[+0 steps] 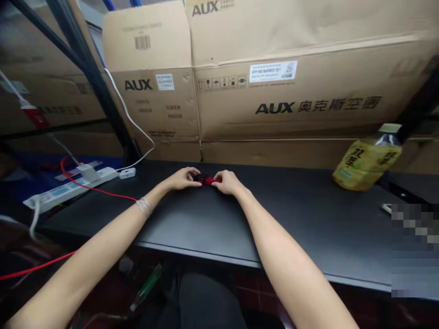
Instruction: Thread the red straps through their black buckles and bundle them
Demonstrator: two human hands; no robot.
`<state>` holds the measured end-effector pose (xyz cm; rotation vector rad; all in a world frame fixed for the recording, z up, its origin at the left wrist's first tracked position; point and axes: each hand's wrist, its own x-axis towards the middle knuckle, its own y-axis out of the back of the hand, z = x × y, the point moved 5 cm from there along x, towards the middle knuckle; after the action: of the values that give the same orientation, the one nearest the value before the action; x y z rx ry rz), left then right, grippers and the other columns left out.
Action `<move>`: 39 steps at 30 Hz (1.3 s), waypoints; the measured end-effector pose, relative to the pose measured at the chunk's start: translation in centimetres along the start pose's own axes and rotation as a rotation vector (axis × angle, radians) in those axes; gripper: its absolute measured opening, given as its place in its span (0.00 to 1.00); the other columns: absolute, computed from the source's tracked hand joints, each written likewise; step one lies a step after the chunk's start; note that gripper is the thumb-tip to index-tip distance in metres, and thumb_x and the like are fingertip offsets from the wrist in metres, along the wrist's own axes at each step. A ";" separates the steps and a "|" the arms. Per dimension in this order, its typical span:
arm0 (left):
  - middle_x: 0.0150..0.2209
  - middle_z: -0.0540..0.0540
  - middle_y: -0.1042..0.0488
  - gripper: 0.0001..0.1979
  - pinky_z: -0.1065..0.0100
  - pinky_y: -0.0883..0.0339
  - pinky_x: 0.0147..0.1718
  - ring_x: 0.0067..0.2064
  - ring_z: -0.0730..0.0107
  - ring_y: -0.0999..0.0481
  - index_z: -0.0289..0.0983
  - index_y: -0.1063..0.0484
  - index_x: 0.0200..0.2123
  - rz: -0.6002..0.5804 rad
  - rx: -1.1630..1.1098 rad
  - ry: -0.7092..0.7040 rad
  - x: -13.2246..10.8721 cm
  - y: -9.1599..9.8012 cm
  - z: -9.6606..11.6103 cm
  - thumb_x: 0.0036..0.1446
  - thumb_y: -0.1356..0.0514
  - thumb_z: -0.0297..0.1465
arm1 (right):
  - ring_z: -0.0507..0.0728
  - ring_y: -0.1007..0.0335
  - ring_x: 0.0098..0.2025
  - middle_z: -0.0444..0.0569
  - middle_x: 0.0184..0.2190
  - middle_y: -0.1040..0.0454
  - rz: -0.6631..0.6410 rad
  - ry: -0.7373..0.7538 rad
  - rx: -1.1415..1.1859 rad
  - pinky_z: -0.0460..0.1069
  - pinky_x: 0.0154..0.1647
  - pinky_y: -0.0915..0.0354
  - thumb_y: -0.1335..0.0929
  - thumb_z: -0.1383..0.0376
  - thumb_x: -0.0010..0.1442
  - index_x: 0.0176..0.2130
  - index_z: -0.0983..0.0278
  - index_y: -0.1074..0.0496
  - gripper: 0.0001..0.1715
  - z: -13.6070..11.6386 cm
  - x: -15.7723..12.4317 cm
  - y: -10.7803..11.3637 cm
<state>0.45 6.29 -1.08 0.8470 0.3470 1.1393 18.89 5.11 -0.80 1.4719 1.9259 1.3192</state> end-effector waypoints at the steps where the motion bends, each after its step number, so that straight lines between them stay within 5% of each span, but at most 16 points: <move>1: 0.31 0.46 0.29 0.29 0.72 0.40 0.24 0.26 0.74 0.32 0.33 0.31 0.43 -0.002 -0.004 0.005 0.0 0.0 0.0 0.39 0.34 0.44 | 0.52 0.31 0.31 0.47 0.30 0.25 -0.006 -0.005 0.008 0.44 0.31 0.39 0.30 0.62 0.52 0.34 0.64 0.25 0.09 0.0 0.0 0.0; 39: 0.20 0.54 0.36 0.09 0.75 0.47 0.20 0.21 0.77 0.38 0.35 0.33 0.30 -0.063 -0.019 -0.002 0.2 -0.2 -0.3 0.42 0.42 0.30 | 0.53 0.29 0.34 0.47 0.32 0.24 -0.089 -0.065 0.124 0.45 0.36 0.37 0.28 0.63 0.48 0.35 0.64 0.25 0.12 0.7 0.1 -0.5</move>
<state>0.50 6.56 -1.36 0.8153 0.3589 1.0813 19.15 5.57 -1.52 1.4490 2.0383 1.1171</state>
